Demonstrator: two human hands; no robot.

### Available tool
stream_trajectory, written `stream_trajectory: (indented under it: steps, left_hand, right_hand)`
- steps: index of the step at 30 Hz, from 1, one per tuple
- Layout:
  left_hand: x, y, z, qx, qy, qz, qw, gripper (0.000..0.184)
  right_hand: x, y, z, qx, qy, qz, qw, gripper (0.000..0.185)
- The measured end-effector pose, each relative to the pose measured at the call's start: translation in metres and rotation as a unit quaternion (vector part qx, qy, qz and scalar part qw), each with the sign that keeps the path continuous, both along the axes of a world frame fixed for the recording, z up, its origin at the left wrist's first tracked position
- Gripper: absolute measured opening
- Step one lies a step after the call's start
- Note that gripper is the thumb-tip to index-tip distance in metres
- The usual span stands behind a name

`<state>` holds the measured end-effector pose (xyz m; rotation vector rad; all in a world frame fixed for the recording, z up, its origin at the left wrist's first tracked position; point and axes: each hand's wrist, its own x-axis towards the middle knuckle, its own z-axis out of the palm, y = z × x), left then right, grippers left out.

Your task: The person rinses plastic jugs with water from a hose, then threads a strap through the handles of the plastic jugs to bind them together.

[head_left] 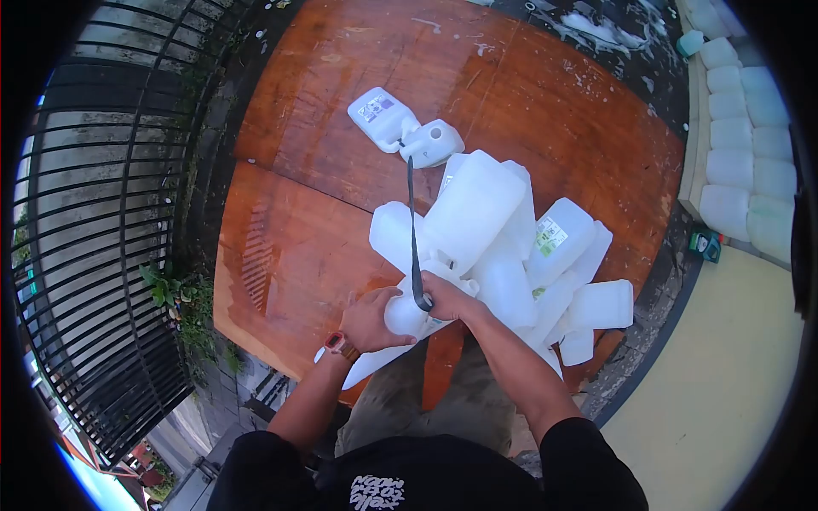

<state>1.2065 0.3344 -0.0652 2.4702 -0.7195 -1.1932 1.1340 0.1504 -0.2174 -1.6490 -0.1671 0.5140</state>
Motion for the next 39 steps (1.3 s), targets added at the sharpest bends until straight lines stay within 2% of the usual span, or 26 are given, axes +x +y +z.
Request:
stream_trajectory:
  steps: [1, 3, 4, 5, 7, 9, 10, 11, 12, 13, 14, 16, 17, 19, 20, 21, 23, 25, 27, 28, 29, 31, 34, 36, 38, 39]
  left_hand:
    - [0.001, -0.008, 0.002, -0.001, 0.0, 0.003, 1.0, 0.098]
    - [0.001, -0.026, 0.003, 0.095, 0.06, -0.049, 0.992, 0.09]
    - [-0.008, -0.021, -0.014, 0.106, 0.02, -0.04, 0.993, 0.077]
    - [-0.012, -0.011, -0.029, 0.108, 0.021, -0.038, 0.993, 0.077]
    - [-0.012, 0.01, -0.048, -0.013, 0.07, 0.026, 0.997, 0.067]
    - [0.001, 0.015, -0.031, -0.002, 0.064, 0.028, 0.998, 0.065]
    - [0.006, 0.021, -0.029, 0.008, 0.096, 0.09, 0.991, 0.071]
    - [0.011, 0.026, -0.028, 0.02, 0.127, 0.15, 0.98, 0.077]
    - [0.016, 0.028, -0.023, 0.02, 0.133, 0.13, 0.982, 0.089]
    - [0.014, 0.037, -0.031, 0.025, 0.135, 0.125, 0.983, 0.089]
    - [0.014, 0.042, -0.036, -0.009, 0.174, 0.153, 0.973, 0.093]
    - [0.019, 0.054, -0.047, -0.018, 0.226, 0.165, 0.96, 0.096]
    - [0.02, 0.053, -0.051, -0.013, 0.228, 0.162, 0.96, 0.096]
    - [0.024, 0.053, -0.057, -0.056, 0.213, 0.173, 0.96, 0.097]
    - [0.027, 0.052, -0.057, -0.051, 0.213, 0.172, 0.961, 0.097]
    - [0.029, 0.046, -0.059, -0.047, 0.21, 0.157, 0.964, 0.097]
    - [0.028, 0.034, -0.066, -0.044, 0.214, 0.128, 0.967, 0.096]
    - [0.031, 0.025, -0.073, -0.027, 0.217, 0.109, 0.97, 0.091]
    - [0.031, 0.015, -0.078, -0.008, 0.214, 0.086, 0.973, 0.086]
    - [0.03, 0.007, -0.083, 0.051, 0.17, 0.102, 0.979, 0.079]
    - [0.028, 0.001, -0.086, 0.112, 0.126, 0.119, 0.978, 0.073]
    - [0.033, -0.006, -0.093, 0.119, 0.121, 0.114, 0.979, 0.065]
    - [0.047, -0.02, -0.095, 0.142, 0.135, 0.113, 0.974, 0.06]
    - [0.058, -0.038, -0.076, 0.135, 0.165, 0.117, 0.97, 0.057]
    - [0.061, -0.042, -0.07, 0.128, 0.194, 0.122, 0.965, 0.054]
    - [0.063, -0.036, -0.069, 0.078, 0.297, 0.2, 0.93, 0.053]
  right_hand:
    - [-0.001, 0.006, 0.003, -0.024, 0.008, 0.023, 0.999, 0.031]
    - [-0.006, 0.017, 0.003, -0.046, 0.016, 0.048, 0.998, 0.03]
    - [-0.01, 0.025, 0.002, -0.058, 0.019, 0.018, 0.998, 0.029]
    - [-0.015, 0.031, 0.002, -0.069, 0.022, -0.012, 0.997, 0.029]
    - [-0.025, 0.033, 0.007, -0.056, 0.023, -0.035, 0.998, 0.032]
    - [-0.029, 0.032, 0.007, -0.034, -0.028, -0.186, 0.982, 0.045]
    - [-0.035, 0.038, -0.005, 0.035, 0.056, -0.283, 0.957, 0.058]
    - [-0.038, 0.036, -0.011, 0.012, 0.097, -0.284, 0.954, 0.069]
    - [-0.043, 0.032, -0.016, 0.005, 0.114, -0.222, 0.968, 0.067]
    - [-0.048, 0.03, -0.023, -0.001, 0.13, -0.159, 0.979, 0.066]
    - [-0.051, 0.034, -0.027, 0.003, 0.132, -0.163, 0.978, 0.066]
    - [-0.054, 0.04, -0.036, -0.122, 0.009, -0.133, 0.983, 0.053]
    - [-0.055, 0.039, -0.043, -0.119, 0.013, -0.137, 0.983, 0.053]
    - [-0.046, 0.032, -0.059, -0.214, -0.066, -0.089, 0.97, 0.047]
    - [-0.043, 0.031, -0.059, -0.197, -0.068, -0.131, 0.969, 0.032]
    - [-0.043, 0.028, -0.057, -0.195, -0.068, -0.134, 0.969, 0.032]
    - [-0.052, 0.02, -0.052, -0.091, 0.076, -0.177, 0.977, 0.022]
    - [-0.057, 0.012, -0.049, -0.074, 0.088, -0.187, 0.976, 0.014]
    - [-0.059, 0.011, -0.052, -0.135, -0.015, -0.208, 0.969, 0.018]
    - [-0.058, 0.012, -0.054, -0.136, -0.016, -0.211, 0.968, 0.018]
    - [-0.054, 0.014, -0.051, -0.099, 0.039, -0.242, 0.964, 0.017]
    - [-0.051, 0.015, -0.047, -0.059, 0.096, -0.274, 0.955, 0.015]
    - [-0.049, 0.005, -0.046, -0.039, 0.087, -0.316, 0.944, 0.012]
    - [-0.047, -0.006, -0.044, -0.141, -0.053, -0.323, 0.934, 0.008]
    - [-0.042, -0.023, -0.042, -0.125, -0.052, -0.31, 0.941, 0.006]
    - [-0.04, -0.034, -0.036, -0.111, -0.055, -0.297, 0.947, 0.006]
